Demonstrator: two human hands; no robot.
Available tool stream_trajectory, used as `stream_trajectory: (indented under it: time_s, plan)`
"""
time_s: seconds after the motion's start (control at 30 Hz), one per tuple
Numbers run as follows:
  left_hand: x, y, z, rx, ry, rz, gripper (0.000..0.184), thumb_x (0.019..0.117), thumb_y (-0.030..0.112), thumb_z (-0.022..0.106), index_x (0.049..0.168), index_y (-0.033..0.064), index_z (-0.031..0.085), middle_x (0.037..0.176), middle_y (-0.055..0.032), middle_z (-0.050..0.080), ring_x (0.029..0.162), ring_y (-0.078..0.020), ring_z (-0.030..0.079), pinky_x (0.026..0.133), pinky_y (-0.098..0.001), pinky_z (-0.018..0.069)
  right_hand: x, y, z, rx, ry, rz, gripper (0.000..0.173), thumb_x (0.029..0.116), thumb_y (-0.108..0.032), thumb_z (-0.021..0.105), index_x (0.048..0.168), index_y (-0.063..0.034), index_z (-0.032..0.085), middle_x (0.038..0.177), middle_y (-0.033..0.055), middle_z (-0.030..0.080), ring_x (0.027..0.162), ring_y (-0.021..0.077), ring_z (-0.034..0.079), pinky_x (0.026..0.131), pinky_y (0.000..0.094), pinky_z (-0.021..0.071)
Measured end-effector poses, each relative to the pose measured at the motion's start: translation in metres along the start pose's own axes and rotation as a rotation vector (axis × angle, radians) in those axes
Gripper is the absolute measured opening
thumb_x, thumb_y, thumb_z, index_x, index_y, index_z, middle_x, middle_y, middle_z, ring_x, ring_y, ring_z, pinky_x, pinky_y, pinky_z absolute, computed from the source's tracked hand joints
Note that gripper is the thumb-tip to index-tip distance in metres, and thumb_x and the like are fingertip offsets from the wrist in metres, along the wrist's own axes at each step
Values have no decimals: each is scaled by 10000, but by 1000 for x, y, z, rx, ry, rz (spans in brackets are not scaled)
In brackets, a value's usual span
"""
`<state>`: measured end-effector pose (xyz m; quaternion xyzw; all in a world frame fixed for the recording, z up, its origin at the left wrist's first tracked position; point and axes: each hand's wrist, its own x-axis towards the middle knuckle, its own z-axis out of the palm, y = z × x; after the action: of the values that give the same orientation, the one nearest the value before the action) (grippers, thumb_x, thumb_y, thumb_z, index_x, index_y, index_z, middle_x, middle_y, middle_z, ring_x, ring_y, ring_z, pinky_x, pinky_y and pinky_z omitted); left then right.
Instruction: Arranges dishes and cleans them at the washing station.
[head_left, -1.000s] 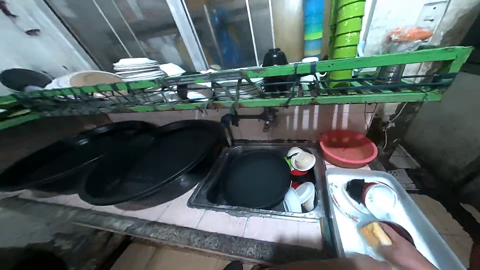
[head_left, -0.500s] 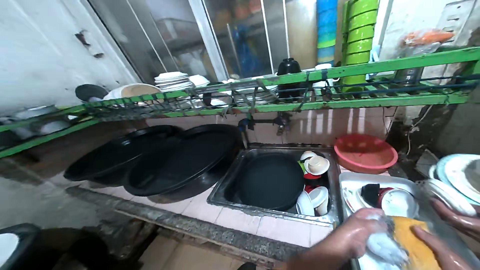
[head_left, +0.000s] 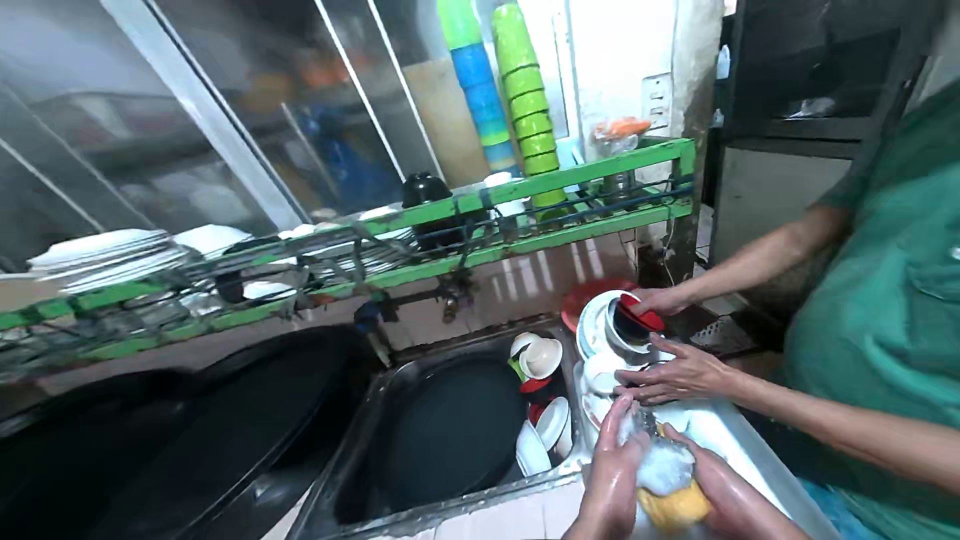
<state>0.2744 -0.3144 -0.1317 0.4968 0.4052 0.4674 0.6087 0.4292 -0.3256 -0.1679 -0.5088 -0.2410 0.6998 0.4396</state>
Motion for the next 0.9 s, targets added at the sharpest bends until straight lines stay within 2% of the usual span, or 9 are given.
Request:
stream_trajectory:
  time_s: [0.1,0.2,0.3,0.37,0.4,0.47,0.63,0.77,0.9]
  plan:
    - [-5,-2,4,381,-101,171,474,961,59,543,1423,-47,546,1510,-228,482,1419,-296,448,1179,-437,377,1,0,-3,105,-96,7,572,1110,-487,260,1289,-60,595,1087,121,710,999,233,699,881,462,586]
    - [-8,-4,5,868,-249,378,440,975,58,474,1387,3,618,1496,-197,536,1412,-363,482,1178,-563,354,-1,-2,-4,92,-72,-5,529,1119,-447,267,1242,-66,613,1036,95,711,946,201,700,841,422,588]
    - [-17,1,14,1162,-333,407,619,973,334,632,1500,36,503,1600,-168,418,1507,-343,345,1195,-610,283,-6,-4,-1,-22,23,-49,485,1131,-374,270,1222,-59,626,1030,78,704,937,166,693,832,383,585]
    - [-17,-2,15,1265,-332,417,781,911,476,712,1517,42,478,1612,-195,386,1509,-355,340,1191,-613,297,-8,-6,2,-54,57,-29,493,1132,-377,273,1254,-45,616,1069,102,702,969,187,693,862,408,579]
    - [-14,1,14,1250,-336,353,833,877,488,751,1522,41,468,1616,-204,372,1504,-358,344,1198,-585,300,-11,-10,4,-91,63,-13,499,1130,-389,283,1271,-40,610,1094,110,699,988,191,689,882,415,571]
    - [-4,7,7,1077,-297,181,840,838,367,816,1511,8,465,1583,-226,408,1468,-372,392,1213,-521,320,-15,-15,4,-176,47,-10,540,1113,-442,329,1335,-34,604,1197,130,686,1080,205,665,963,432,535]
    - [7,10,-17,490,-87,-47,549,988,185,594,1500,25,477,1434,-216,561,1288,-268,581,1091,-450,474,-1,1,-8,-170,-92,-54,625,1077,-560,344,1388,-66,566,1189,138,699,1079,250,689,949,482,564]
    - [7,8,-21,87,22,-63,423,1061,160,414,1417,-52,501,1271,-196,641,1115,-213,646,979,-396,537,-3,1,-7,-123,-75,-78,601,1076,-537,368,1393,-60,552,1165,146,705,1059,259,697,931,493,573]
    - [5,6,-13,-28,34,-26,411,1071,124,335,1387,-75,506,1199,-169,673,1059,-181,664,948,-372,552,0,2,-7,-126,-25,-70,571,1067,-501,434,1413,-56,525,1198,163,685,1085,277,683,942,506,562]
